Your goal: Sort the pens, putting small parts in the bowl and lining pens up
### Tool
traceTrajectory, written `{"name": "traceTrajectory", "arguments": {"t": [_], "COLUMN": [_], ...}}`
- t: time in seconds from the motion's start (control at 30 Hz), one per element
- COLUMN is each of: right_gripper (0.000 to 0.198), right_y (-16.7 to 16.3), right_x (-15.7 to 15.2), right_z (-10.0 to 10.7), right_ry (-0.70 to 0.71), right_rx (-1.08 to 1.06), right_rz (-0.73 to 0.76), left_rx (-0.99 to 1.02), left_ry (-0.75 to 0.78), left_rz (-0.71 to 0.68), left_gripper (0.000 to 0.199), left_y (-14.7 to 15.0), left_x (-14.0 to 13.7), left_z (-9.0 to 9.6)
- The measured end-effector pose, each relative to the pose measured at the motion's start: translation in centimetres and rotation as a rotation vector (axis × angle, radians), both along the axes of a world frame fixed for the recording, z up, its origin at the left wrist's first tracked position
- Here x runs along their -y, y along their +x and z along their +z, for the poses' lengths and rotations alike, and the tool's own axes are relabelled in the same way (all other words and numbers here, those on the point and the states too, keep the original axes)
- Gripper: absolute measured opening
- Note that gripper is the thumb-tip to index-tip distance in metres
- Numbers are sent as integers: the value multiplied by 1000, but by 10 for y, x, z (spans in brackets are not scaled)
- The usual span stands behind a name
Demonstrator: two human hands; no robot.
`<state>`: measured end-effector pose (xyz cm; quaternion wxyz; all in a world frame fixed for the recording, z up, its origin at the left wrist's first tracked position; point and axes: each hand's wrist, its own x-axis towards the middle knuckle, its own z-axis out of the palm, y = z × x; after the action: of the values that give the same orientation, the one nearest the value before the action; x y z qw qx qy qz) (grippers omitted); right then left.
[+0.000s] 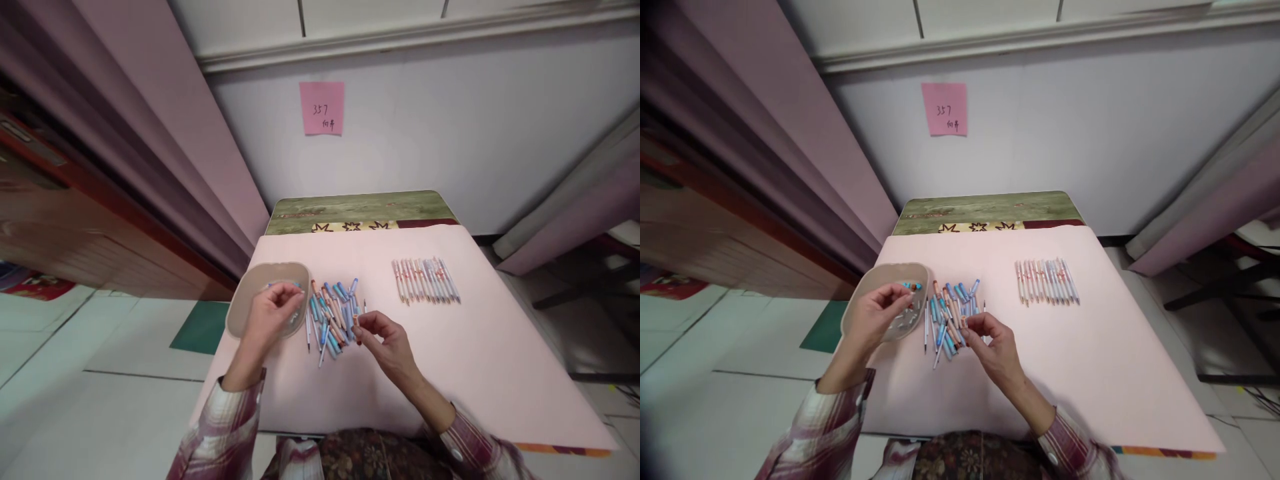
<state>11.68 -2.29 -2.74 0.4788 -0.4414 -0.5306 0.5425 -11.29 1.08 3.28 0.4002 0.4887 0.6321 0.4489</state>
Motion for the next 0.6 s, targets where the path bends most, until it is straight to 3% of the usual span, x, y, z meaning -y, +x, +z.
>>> {"name": "traceTrajectory", "arguments": {"t": [0.1, 0.23, 0.43, 0.6], "right_gripper": [17, 17, 16, 17], "right_y": [-5, -5, 5, 5], "right_x": [2, 6, 4, 2], "right_z": [6, 14, 21, 24], "right_ry": [12, 37, 64, 78], "right_rx": [4, 20, -6, -7], "right_rz": [40, 35, 17, 0], "left_rx": [354, 603, 663, 615], "left_ry": [13, -52, -88, -61], "left_rz": [-80, -113, -190, -164], "left_gripper": [20, 16, 13, 13], "left_y": [42, 76, 85, 84], "left_x": [13, 19, 19, 19], "left_z": [9, 1, -6, -6]}}
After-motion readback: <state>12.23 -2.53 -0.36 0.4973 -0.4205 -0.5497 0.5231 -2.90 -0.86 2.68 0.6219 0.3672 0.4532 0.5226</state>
